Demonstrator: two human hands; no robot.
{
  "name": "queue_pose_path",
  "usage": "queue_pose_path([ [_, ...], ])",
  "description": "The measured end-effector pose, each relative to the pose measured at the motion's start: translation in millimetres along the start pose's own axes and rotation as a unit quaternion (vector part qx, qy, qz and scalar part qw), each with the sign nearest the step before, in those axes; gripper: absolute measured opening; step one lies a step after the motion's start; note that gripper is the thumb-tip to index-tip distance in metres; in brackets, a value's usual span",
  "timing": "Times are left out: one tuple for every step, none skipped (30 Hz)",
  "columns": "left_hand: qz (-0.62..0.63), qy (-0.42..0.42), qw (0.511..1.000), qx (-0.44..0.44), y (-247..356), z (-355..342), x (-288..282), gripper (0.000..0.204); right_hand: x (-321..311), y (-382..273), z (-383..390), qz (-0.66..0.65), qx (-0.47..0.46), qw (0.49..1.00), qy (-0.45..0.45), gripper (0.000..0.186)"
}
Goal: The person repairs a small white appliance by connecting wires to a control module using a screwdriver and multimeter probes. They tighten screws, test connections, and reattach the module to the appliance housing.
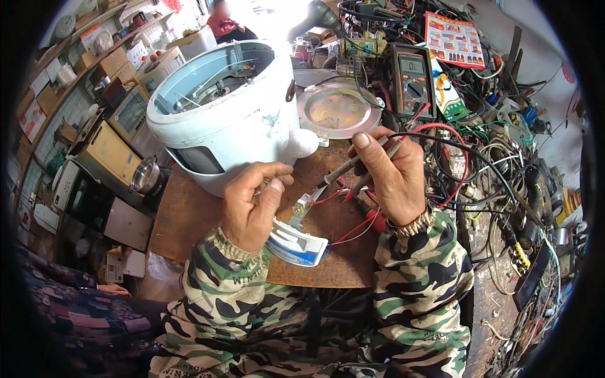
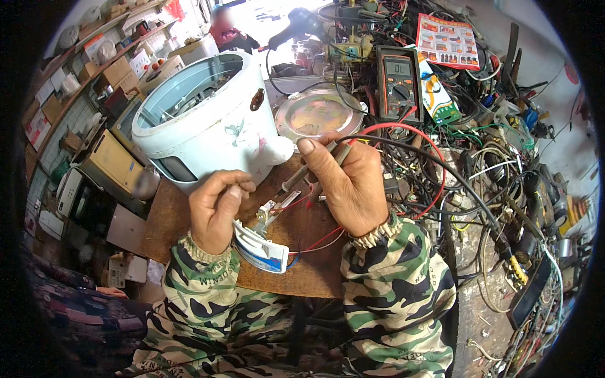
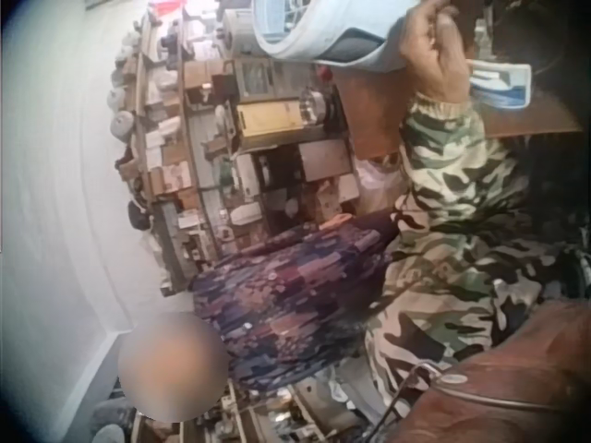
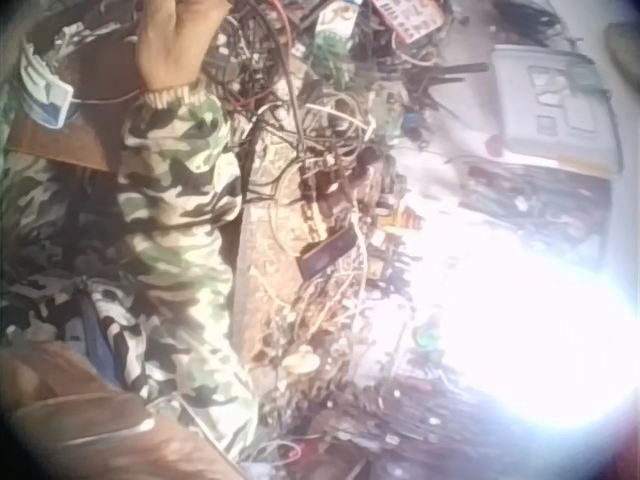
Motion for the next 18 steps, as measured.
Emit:
queue_pose_path([
  [0.006,-0.004,1.000,0.004,-1,-3,-2,0.023,2,5,0,-0.012,0.023,1.000,-0.005,0.033],
  [0.012,-0.041,0.999,-0.025,-5,-8,0,0.023,4,10,0,-0.020,0.012,1.000,-0.004,0.035],
  [0.018,-0.078,0.995,-0.054,-7,-14,2,0.023,4,12,1,-0.012,0.018,1.000,-0.006,0.036],
  [0.024,-0.115,0.990,-0.083,-9,-17,7,0.023,5,14,0,-0.003,0.023,1.000,-0.008,0.036],
  [0.013,-0.138,0.987,-0.076,-8,-19,12,0.024,5,18,0,0.009,0.030,0.999,-0.011,0.037],
  [0.002,-0.161,0.984,-0.069,-8,-19,19,0.024,7,16,0,0.001,0.016,1.000,-0.022,0.036],
  [-0.009,-0.185,0.981,-0.062,-9,-18,25,0.025,7,19,0,0.006,0.023,0.999,-0.021,0.036],
  [0.010,-0.203,0.970,-0.131,-16,-12,28,0.024,9,19,0,0.008,0.029,0.999,-0.024,0.036],
  [0.015,-0.212,0.968,-0.135,-13,-12,30,0.024,10,20,1,0.010,0.036,0.999,-0.027,0.036],
  [0.020,-0.221,0.965,-0.140,-9,-13,32,0.024,12,22,0,0.019,0.019,0.999,-0.028,0.035],
  [0.031,-0.235,0.961,-0.145,-9,-12,37,0.023,12,20,0,0.012,0.024,0.999,-0.030,0.035],
  [0.024,-0.234,0.962,-0.137,-15,-11,38,0.023,13,15,1,0.006,0.030,0.999,-0.032,0.034],
  [0.036,-0.245,0.961,-0.124,-17,-11,40,0.024,13,14,1,-0.001,0.035,0.999,-0.035,0.034],
  [0.048,-0.256,0.959,-0.112,-19,-10,43,0.025,11,15,1,0.001,0.001,0.999,-0.032,0.034],
  [0.060,-0.266,0.957,-0.100,-19,-9,45,0.026,9,18,1,0.005,-0.011,1.000,-0.028,0.034],
  [0.063,-0.265,0.955,-0.113,-19,-8,45,0.026,9,18,0,0.006,-0.024,0.999,-0.027,0.034],
  [0.067,-0.264,0.954,-0.125,-20,-7,46,0.026,9,17,0,0.006,-0.038,0.999,-0.025,0.034],
  [0.067,-0.259,0.954,-0.138,-18,-6,43,0.026,14,15,1,0.013,-0.021,0.999,-0.041,0.034],
])
Point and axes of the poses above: each hand's wrist, its own z-axis away from the middle knuckle, its own x-axis out of the palm, y = z × x, the point moved 8 cm from there along -z, towards the middle knuckle, and after that the axes turned 14 degrees about y, right-handed, at the moved point
